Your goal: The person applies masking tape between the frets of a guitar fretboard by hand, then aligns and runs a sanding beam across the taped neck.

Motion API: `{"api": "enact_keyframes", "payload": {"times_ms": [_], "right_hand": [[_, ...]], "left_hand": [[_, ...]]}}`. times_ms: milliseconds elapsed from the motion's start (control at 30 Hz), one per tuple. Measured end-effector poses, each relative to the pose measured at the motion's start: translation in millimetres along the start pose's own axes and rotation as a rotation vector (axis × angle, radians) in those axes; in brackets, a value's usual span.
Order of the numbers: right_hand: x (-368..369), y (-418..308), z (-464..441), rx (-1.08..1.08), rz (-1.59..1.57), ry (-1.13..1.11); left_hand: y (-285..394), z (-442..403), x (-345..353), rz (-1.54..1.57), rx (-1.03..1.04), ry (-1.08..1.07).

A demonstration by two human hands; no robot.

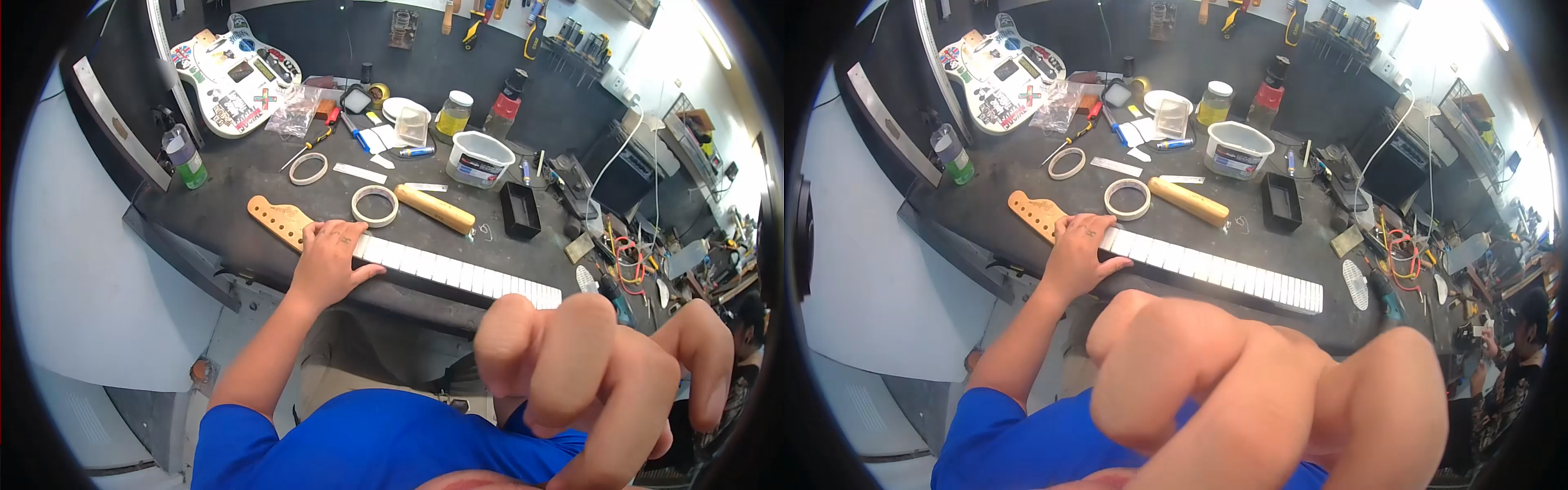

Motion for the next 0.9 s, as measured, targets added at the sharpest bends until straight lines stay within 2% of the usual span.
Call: {"api": "enact_keyframes", "payload": {"times_ms": [67, 133, 267, 333, 400, 467, 500, 567, 700, 900], "right_hand": [[4.3, -2.4, 1.3, 0.039, 0.065, 0.118], [0.4, 1.4, 2.1, 0.166, 0.154, 0.157], [-31.5, 11.3, 21.2, 0.566, 0.437, -0.005], [-54.3, 42.1, 67.2, 0.737, 0.724, -0.187], [-76.7, 66.6, 134.0, 0.82, 1.011, -0.38], [-102.7, 73.5, 187.4, 0.938, 1.082, -0.381], [-118.5, 70.7, 211.4, 1.071, 1.037, -0.246], [-124.0, 63.5, 219.4, 1.104, 1.084, -0.207], [-126.0, 63.0, 222.6, 1.067, 1.126, -0.138], [-120.8, 66.1, 221.8, 1.026, 1.188, -0.216]], "left_hand": [[0.9, -2.9, 0.4, 0.001, -0.009, -0.013], [1.1, -3.1, 0.5, -0.007, -0.007, -0.013], [-2.8, -0.2, 0.8, -0.037, -0.001, 0.021], [-3.9, 1.5, 0.8, -0.009, -0.002, 0.017], [-4.4, 0.9, 0.2, -0.018, -0.016, 0.008], [-7.2, 0.1, 1.7, -0.013, -0.02, 0.038], [-7.6, -0.5, 1.6, 0.019, -0.021, 0.056], [-6.0, -1.4, -4.5, 0.049, -0.04, 0.096], [-5.1, -0.5, 5.5, 0.002, 0.0, 0.006], [-5.1, -1.0, 1.2, 0.029, 0.007, 0.031]]}}
Point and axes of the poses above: each hand's wrist, its own z-axis away from the middle knuckle, its own x-axis out of the palm, y = z × x, the point moved 9 cm from there along -z, towards the middle knuckle, and after that the axes turned 5 degrees about y, right-handed, at the moved point
